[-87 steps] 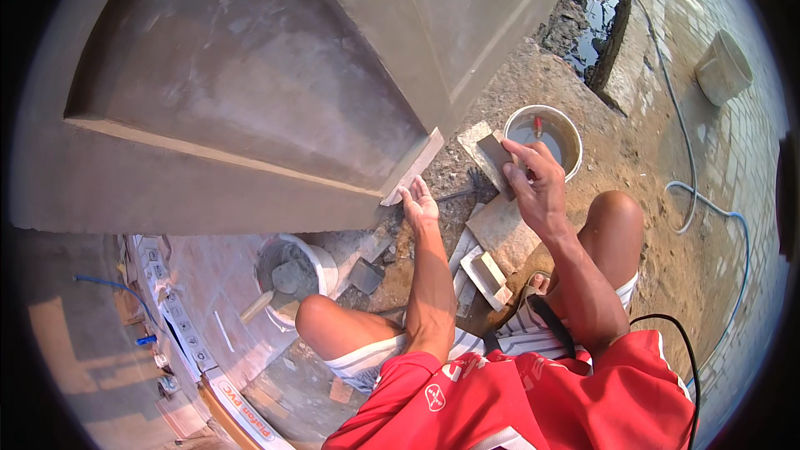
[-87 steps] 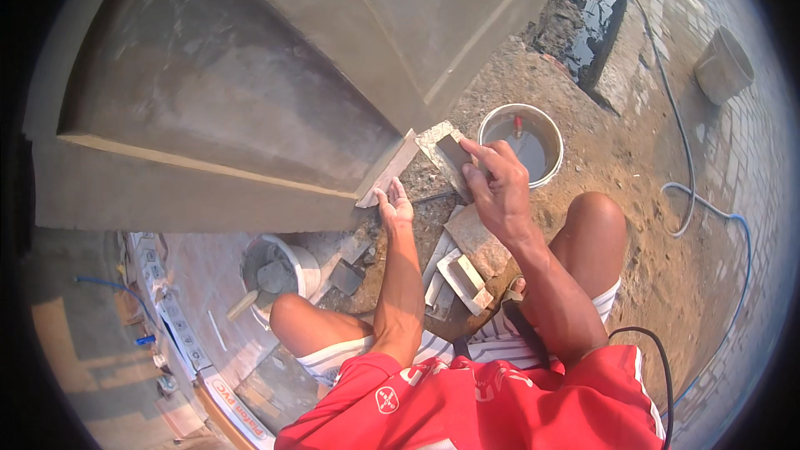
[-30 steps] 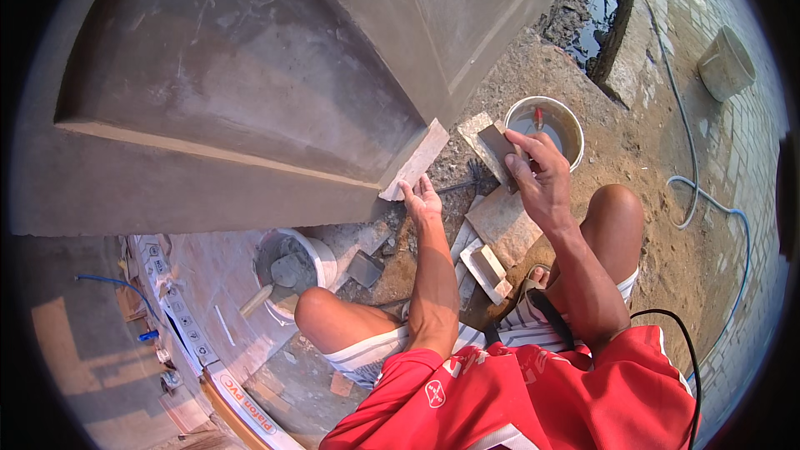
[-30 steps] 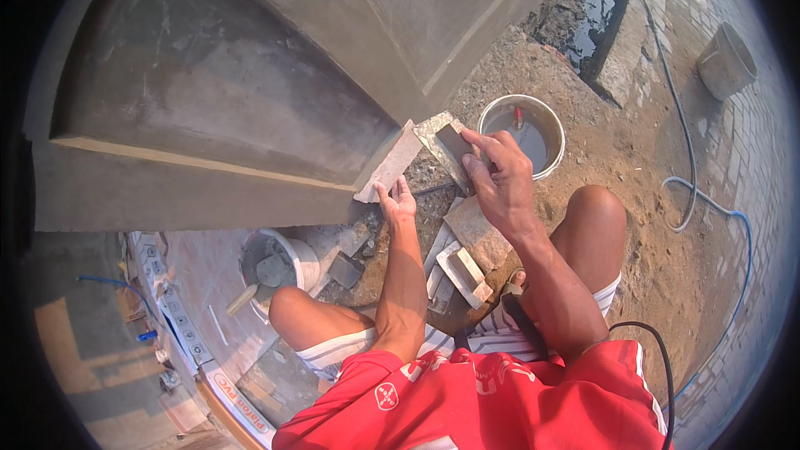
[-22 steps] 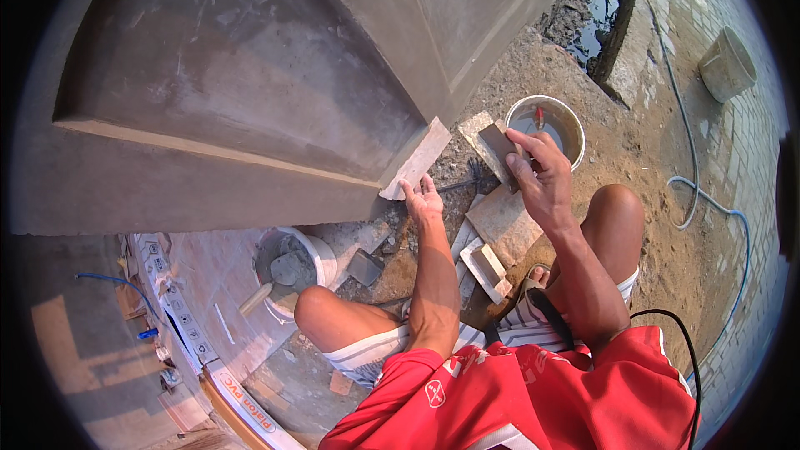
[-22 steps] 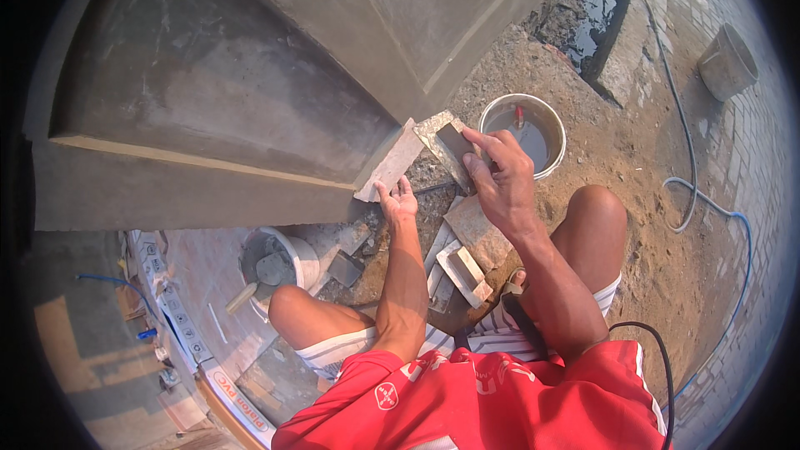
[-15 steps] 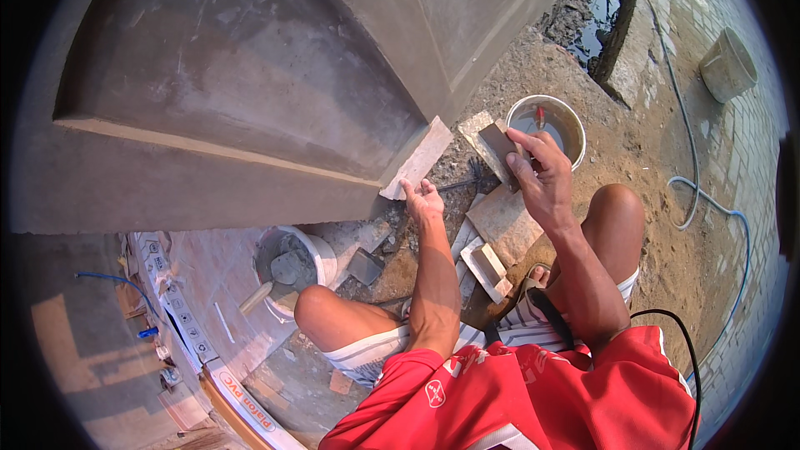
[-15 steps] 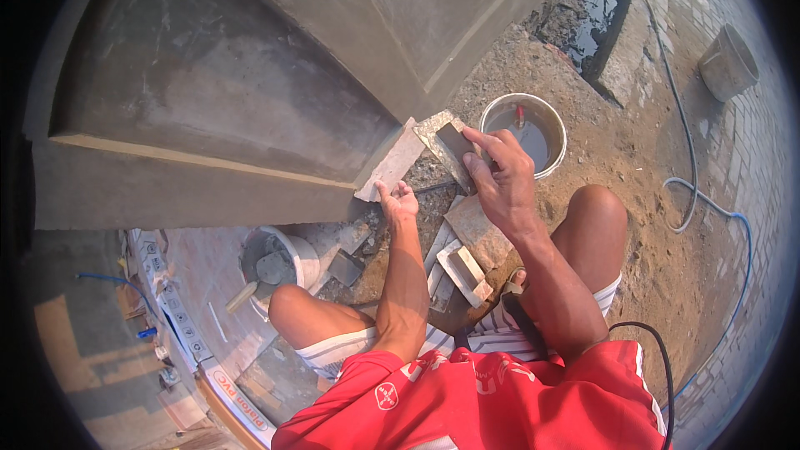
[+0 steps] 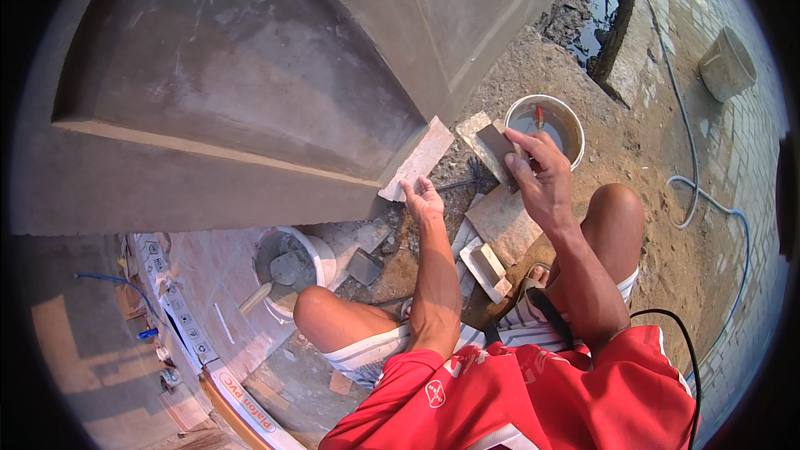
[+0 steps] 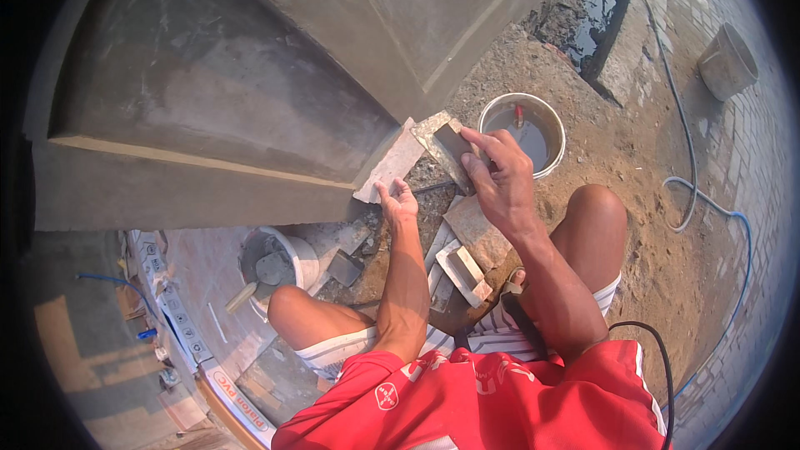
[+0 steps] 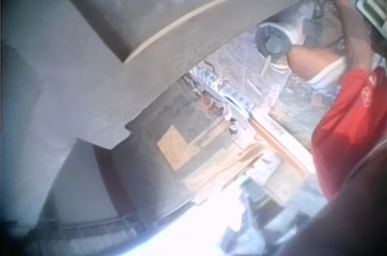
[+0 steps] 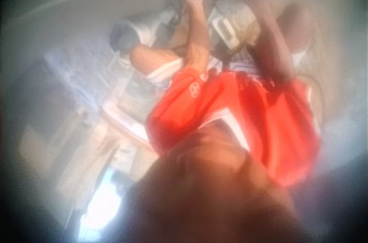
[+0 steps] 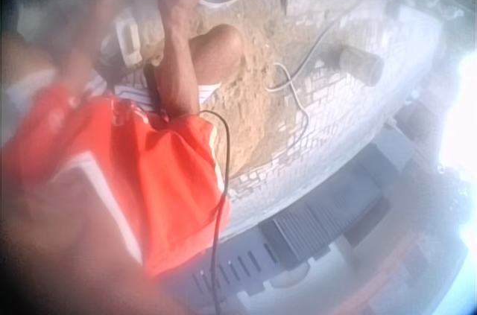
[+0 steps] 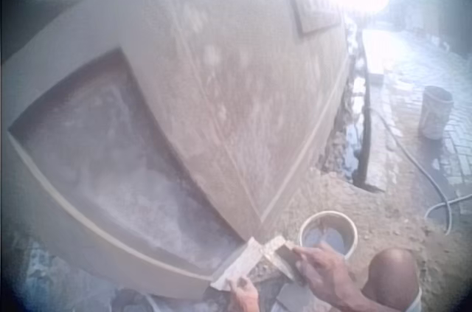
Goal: The person sits on the ground and uses a small trowel to smooth and finish the edges of a concrete pillar. They repeatedly scrape and level the vertical and horizontal surfaces of the pillar's corner.
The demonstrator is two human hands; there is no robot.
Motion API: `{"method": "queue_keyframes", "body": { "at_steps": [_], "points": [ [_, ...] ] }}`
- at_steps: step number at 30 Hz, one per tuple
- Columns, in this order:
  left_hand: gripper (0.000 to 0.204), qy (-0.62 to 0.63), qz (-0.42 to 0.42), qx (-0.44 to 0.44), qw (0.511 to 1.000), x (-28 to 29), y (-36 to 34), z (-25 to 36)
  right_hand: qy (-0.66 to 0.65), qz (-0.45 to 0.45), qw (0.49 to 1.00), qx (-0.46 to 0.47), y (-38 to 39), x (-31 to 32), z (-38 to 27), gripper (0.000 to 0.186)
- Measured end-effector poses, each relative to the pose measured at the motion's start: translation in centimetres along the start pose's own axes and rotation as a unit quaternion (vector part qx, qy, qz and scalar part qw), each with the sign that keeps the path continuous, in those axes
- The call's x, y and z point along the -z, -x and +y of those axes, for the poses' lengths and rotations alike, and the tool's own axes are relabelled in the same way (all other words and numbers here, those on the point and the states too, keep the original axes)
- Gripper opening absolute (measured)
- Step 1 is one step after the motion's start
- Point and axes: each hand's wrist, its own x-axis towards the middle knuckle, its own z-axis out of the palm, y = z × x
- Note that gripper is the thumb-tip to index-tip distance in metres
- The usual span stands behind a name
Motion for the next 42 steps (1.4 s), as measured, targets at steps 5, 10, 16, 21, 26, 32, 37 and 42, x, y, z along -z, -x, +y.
{"method": "queue_keyframes", "body": {
  "at_steps": [5,10,16,21,26,32,37,42],
  "points": [
    [0.053,0.003,-0.025,0.014,1.0,0.4,-0.3,0.2,0.005,-0.002,1.0,-0.002,0.0,0.0,0.1,0.035],
    [0.055,0.008,-0.019,0.009,1.0,0.7,-1.0,0.2,0.009,-0.005,1.0,-0.004,0.0,-0.1,0.1,0.035],
    [0.053,0.01,-0.017,0.011,1.0,0.6,-0.8,0.0,-0.007,0.0,1.0,-0.002,0.1,-0.2,0.5,0.035],
    [0.052,0.001,-0.031,-0.002,1.0,0.3,-0.1,-0.4,0.005,-0.003,1.0,-0.003,0.1,0.0,0.5,0.035],
    [0.05,0.001,-0.024,0.003,1.0,0.5,-0.6,0.0,-0.002,-0.008,1.0,-0.004,0.0,-0.3,0.3,0.034],
    [0.049,-0.002,-0.023,-0.008,1.0,0.2,0.1,-0.4,0.005,-0.01,1.0,-0.009,0.0,-0.2,0.3,0.033],
    [0.049,-0.012,-0.01,-0.005,1.0,-0.2,0.7,-0.8,0.013,-0.009,1.0,-0.016,0.0,0.0,0.2,0.034],
    [0.05,-0.002,-0.012,-0.001,1.0,0.5,-0.7,0.0,0.006,-0.012,1.0,-0.005,-0.1,-0.4,0.0,0.034]
  ]
}}
